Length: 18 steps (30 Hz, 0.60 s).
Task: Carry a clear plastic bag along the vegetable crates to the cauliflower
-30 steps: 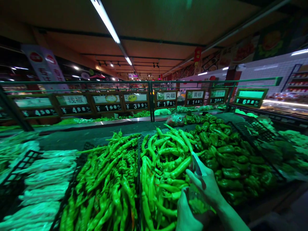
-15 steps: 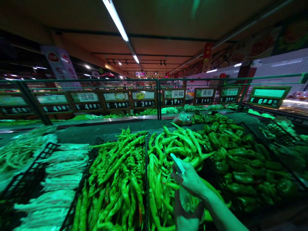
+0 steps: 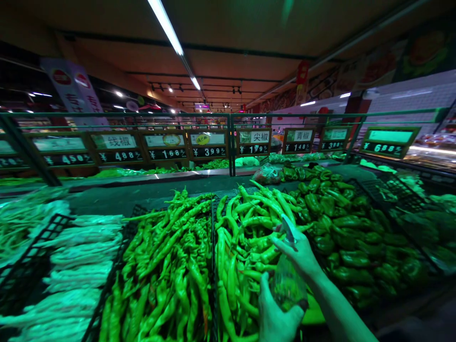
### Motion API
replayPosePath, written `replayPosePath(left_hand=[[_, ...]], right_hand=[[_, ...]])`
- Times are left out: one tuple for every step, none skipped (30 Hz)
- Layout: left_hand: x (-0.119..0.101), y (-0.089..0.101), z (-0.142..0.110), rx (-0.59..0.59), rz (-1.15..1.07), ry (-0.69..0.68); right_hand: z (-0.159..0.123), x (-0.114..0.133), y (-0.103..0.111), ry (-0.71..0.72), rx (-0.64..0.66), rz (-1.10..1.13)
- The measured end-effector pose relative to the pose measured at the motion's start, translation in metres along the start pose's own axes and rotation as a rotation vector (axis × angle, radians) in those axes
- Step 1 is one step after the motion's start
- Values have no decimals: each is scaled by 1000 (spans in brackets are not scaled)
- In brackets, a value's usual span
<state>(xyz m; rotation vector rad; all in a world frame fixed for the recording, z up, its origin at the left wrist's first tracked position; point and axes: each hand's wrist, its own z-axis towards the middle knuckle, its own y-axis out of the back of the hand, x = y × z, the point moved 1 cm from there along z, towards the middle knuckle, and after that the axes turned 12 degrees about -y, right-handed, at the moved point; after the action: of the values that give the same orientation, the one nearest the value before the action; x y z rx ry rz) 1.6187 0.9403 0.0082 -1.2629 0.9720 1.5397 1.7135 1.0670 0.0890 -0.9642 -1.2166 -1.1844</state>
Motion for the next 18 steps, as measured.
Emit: replayPosePath(left_hand=[[3, -3, 3, 14, -11, 23], [6, -7, 6, 38, -22, 45], [10, -11, 7, 62, -28, 61], [13, -14, 8, 84, -26, 68], [17, -18, 8, 105, -16, 68], [21, -21, 7, 117, -2, 67], [24, -24, 5, 120, 9, 61], [26, -27, 3, 119, 12, 51], [28, -31, 1, 122, 1, 42], [29, -35, -1, 134, -13, 42], [29, -38, -3, 157, -24, 48], [28, -42, -5, 194, -31, 61], [26, -44, -8, 245, -32, 79], [24, -45, -10, 298, -27, 97], [22, -45, -12, 346, -21, 109], [19, -44, -15, 385, -17, 111], [15, -41, -16, 418, -20, 106], [12, -38, -18, 445, -27, 98]], right_hand=[[0, 3, 6, 3, -16, -2], [-1, 5, 11, 9, -22, -25], [-2, 6, 16, 15, -26, -60], [-5, 7, 19, 18, -29, -96], [-8, 6, 23, 14, -36, -126], [-11, 5, 26, 9, -53, -147], [-15, 2, 28, 7, -82, -161], [-19, -1, 31, 8, -116, -169], [-22, -6, 34, 8, -140, -180], [-26, -12, 38, 2, -155, -192], [-30, -19, 41, -9, -159, -205], [-33, -26, 45, -21, -155, -219], [-37, -34, 49, -31, -151, -228], [-41, -43, 53, -37, -156, -229], [-46, -51, 57, -39, -169, -222], [-51, -59, 61, -42, -179, -208], [-56, -66, 65, -49, -183, -190], [-61, -72, 69, -62, -185, -175]])
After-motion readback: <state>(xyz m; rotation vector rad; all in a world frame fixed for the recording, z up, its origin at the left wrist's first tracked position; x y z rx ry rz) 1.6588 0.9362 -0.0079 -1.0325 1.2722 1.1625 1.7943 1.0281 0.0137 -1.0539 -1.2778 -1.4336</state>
